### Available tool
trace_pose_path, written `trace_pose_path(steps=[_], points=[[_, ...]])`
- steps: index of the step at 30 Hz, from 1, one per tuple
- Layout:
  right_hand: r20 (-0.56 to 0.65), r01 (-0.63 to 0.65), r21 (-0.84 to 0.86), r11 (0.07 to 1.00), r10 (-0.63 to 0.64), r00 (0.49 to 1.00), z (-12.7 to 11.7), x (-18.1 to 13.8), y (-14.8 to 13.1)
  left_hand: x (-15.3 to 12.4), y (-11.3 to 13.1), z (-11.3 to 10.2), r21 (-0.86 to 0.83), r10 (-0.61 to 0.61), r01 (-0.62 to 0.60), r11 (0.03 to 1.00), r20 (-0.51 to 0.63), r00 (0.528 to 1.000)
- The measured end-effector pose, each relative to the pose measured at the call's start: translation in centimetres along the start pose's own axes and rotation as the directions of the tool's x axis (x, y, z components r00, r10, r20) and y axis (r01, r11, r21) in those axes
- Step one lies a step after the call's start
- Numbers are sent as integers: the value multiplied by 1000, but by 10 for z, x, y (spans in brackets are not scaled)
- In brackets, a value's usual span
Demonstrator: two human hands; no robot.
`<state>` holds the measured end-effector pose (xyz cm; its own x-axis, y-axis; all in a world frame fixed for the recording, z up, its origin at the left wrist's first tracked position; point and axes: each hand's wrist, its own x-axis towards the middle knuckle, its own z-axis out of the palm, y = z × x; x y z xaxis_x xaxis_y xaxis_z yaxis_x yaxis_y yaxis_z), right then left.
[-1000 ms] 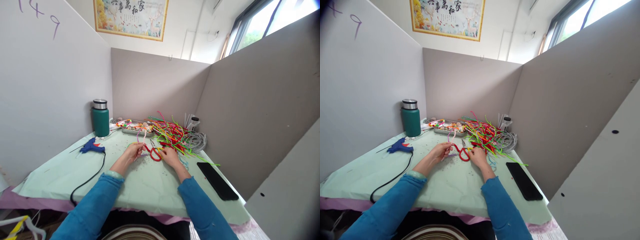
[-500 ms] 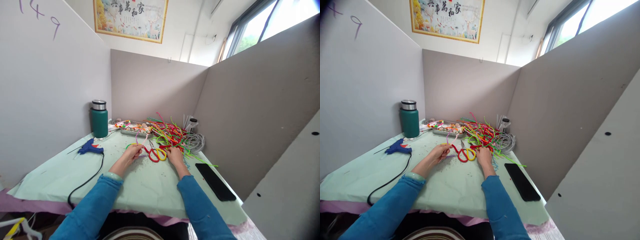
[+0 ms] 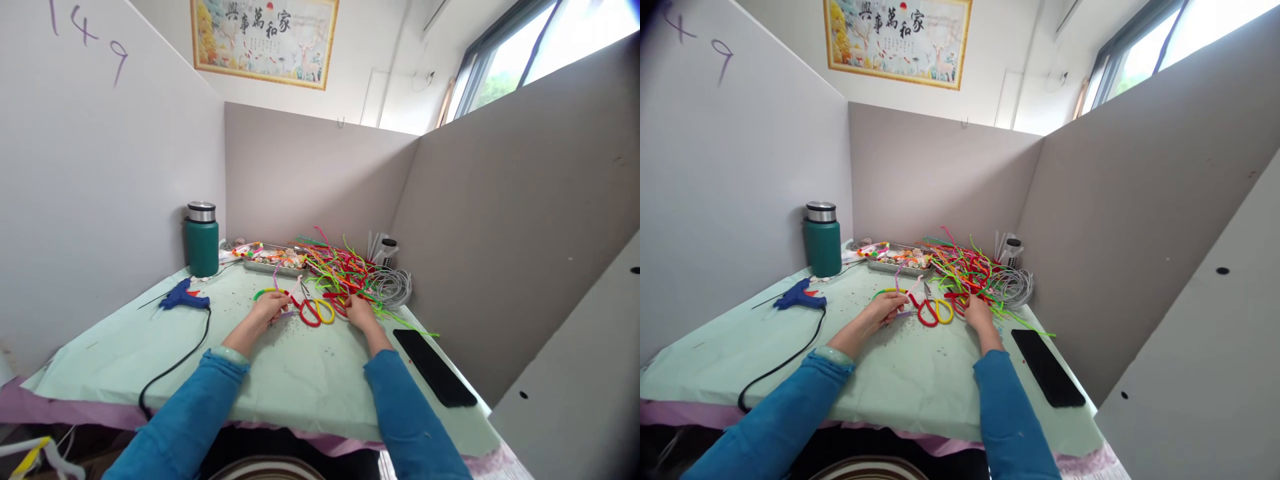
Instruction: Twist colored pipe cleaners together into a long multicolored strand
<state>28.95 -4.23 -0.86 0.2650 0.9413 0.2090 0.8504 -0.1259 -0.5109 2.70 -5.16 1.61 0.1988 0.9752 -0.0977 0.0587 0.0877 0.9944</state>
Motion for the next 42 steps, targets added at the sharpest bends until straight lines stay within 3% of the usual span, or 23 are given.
trace_pose_path(steps=[2,4,7,9,13,16,22,27,31,36,42], points=[[65,-80,333,939,62,996,-8,4,10,1,-1,0,-3,2,-2,1000,4,1000],[136,-122,560,820,54,989,-17,5,15,2,-2,0,-19,1,0,1000,15,1000],[164,-91,886,455,-123,979,-27,-1,11,4,-4,-2,-84,-3,7,996,46,999],[114,-63,966,250,-193,975,-31,-6,4,7,-5,-4,-133,10,1,991,80,997],[130,-99,982,163,-185,974,-28,-10,-8,11,-8,-5,-192,82,-54,980,142,986],[132,-89,979,182,-239,962,-24,-12,-15,11,-7,-6,-197,139,-111,974,137,981],[124,83,849,521,-351,928,-19,-29,-37,8,-3,-6,-238,216,-185,954,116,969],[58,275,648,710,-406,912,-10,-34,-45,8,-3,-7,-181,248,-236,955,45,968],[83,359,426,830,-431,899,-10,-37,-46,8,-2,-7,-127,274,-273,954,-10,962],[74,510,225,830,-537,840,-7,-42,-54,6,-1,-5,-45,331,-331,942,-25,943],[81,587,195,786,-609,789,6,-47,-64,8,-2,-1,156,380,-375,914,-1,925]])
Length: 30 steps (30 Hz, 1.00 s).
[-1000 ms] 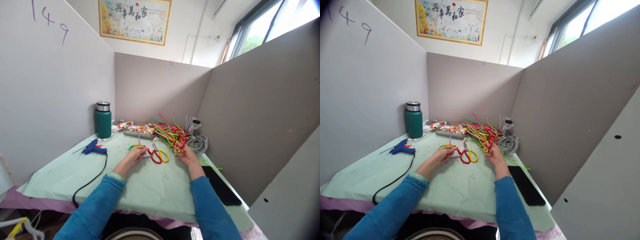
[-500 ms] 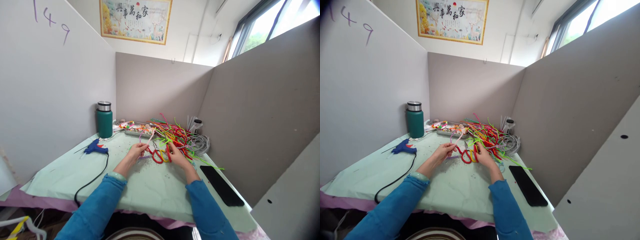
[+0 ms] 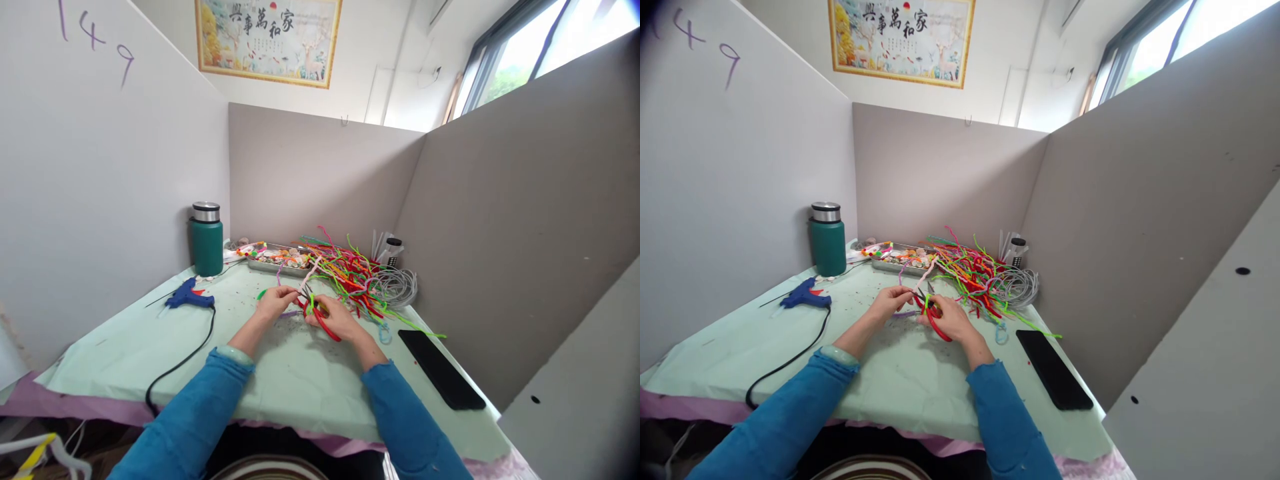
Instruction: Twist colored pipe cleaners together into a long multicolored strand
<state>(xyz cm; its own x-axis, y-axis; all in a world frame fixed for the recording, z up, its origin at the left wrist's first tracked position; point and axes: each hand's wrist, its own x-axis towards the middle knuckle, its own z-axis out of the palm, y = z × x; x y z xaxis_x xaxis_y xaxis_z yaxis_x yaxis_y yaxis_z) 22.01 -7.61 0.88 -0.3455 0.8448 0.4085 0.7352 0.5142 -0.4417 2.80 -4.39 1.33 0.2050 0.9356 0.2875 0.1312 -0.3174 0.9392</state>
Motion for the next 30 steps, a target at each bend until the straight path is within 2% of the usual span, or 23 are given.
trace_pose_path(steps=[6,13,22,30], points=[[-6,13,18,1000,-13,1000,3,0,-6,2,-4,1,116,75,-83,990,73,994],[-53,3,-35,999,-5,999,5,-1,-8,4,-12,-1,213,133,-145,966,69,989],[-80,-33,-98,995,25,996,5,-3,-14,6,-15,-2,224,114,-120,967,42,993],[-58,-66,-73,995,62,996,5,-1,-15,8,-16,-2,207,108,-108,972,16,994]])
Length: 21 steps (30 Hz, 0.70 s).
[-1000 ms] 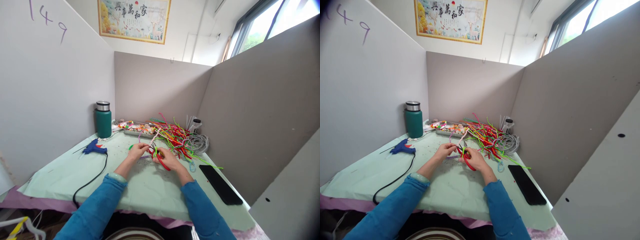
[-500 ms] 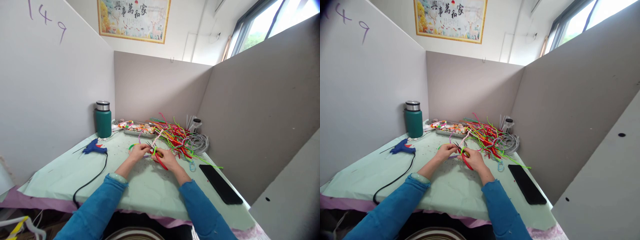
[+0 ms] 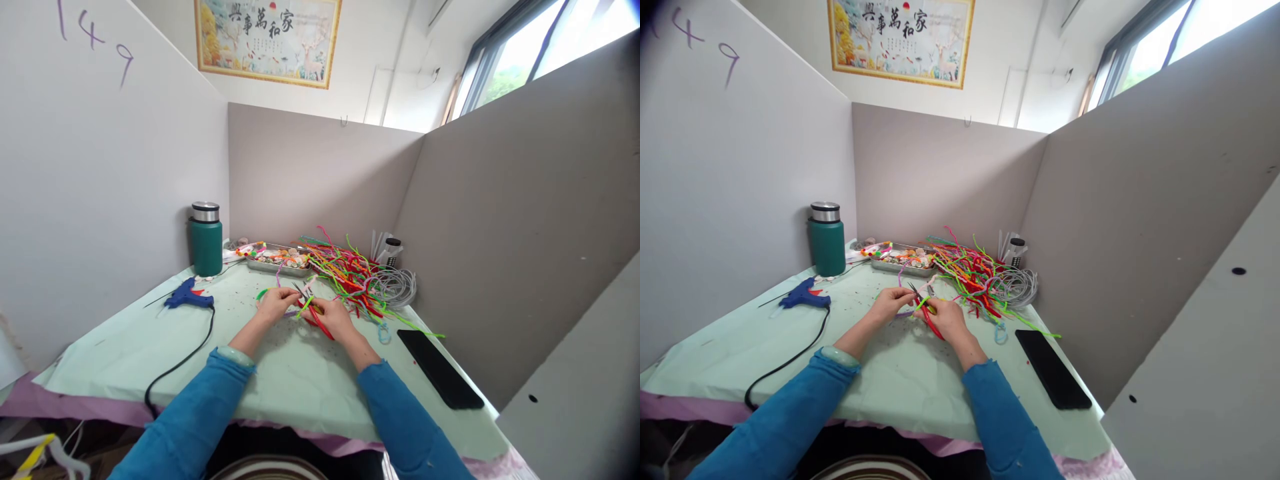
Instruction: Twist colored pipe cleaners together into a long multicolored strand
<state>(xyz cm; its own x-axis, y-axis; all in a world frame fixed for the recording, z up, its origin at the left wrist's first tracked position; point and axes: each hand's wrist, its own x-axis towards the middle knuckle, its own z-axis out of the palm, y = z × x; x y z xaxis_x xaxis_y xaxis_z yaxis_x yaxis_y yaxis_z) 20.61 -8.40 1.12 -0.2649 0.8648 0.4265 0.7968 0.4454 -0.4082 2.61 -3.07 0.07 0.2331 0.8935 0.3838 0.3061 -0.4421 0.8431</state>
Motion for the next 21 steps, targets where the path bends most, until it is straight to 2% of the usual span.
trace_pose_path(steps=[3,5,8,11,15,21], points=[[2,-17,-12,1000,17,1000,1,2,2,-3,6,0,38,4,-4,999,-4,1000],[-22,-47,-36,998,47,999,-1,4,5,-6,12,0,76,19,-22,997,32,999],[-97,-179,-117,977,168,981,-10,7,15,-8,17,1,131,14,-23,991,72,997],[-119,-297,-231,926,276,954,-22,5,31,-7,13,0,123,-22,27,992,-40,999],[-28,-323,-359,876,336,942,-33,-2,52,-2,3,-3,7,-65,67,998,-159,985],[-134,-505,-431,747,501,855,-44,-8,74,-3,12,-3,-305,-214,169,937,-122,969]])
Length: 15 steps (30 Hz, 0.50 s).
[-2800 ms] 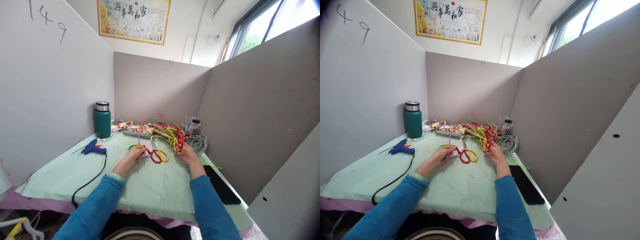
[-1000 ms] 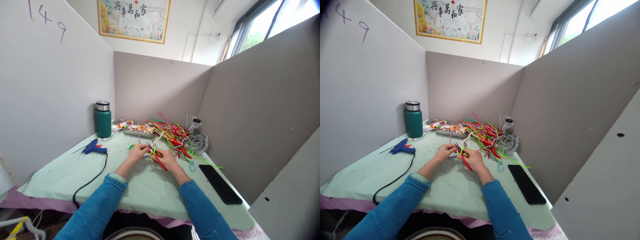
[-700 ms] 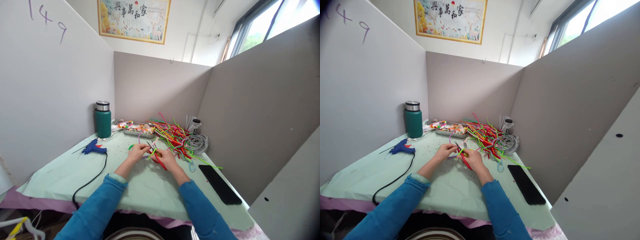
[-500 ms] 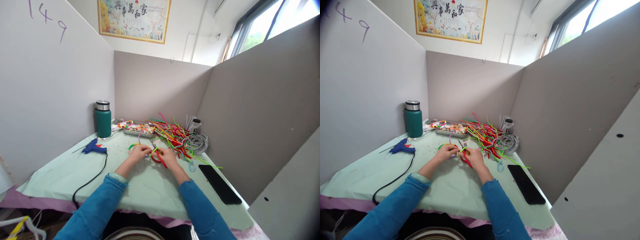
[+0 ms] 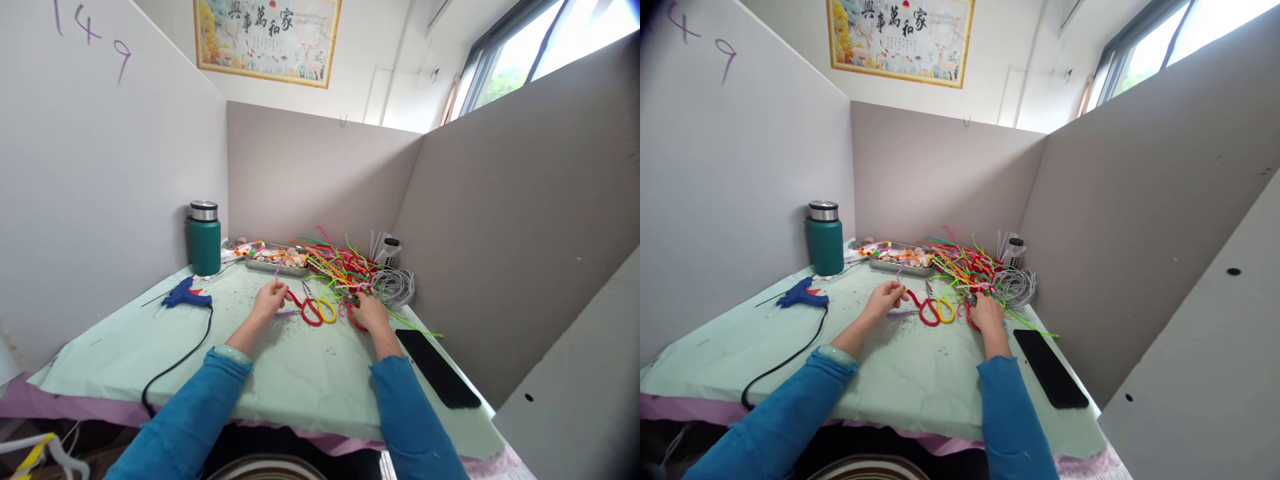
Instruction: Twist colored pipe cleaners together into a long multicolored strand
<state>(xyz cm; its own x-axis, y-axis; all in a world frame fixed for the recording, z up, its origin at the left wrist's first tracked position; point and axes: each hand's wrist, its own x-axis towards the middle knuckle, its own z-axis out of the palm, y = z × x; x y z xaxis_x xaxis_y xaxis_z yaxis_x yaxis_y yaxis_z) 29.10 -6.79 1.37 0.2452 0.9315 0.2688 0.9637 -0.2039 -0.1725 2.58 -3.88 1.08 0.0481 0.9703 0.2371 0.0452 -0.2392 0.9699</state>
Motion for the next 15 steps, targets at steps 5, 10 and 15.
trace_pose_path(steps=[5,10,15], points=[[-38,-80,-19,997,79,996,-2,0,2,-3,7,-2,-293,-131,149,944,82,988],[-252,323,305,896,-251,935,-6,-19,-42,-2,4,-2,-435,-145,207,876,171,975],[-164,511,498,700,-503,849,8,-46,-99,-4,6,-1,-470,-120,195,861,185,975]])
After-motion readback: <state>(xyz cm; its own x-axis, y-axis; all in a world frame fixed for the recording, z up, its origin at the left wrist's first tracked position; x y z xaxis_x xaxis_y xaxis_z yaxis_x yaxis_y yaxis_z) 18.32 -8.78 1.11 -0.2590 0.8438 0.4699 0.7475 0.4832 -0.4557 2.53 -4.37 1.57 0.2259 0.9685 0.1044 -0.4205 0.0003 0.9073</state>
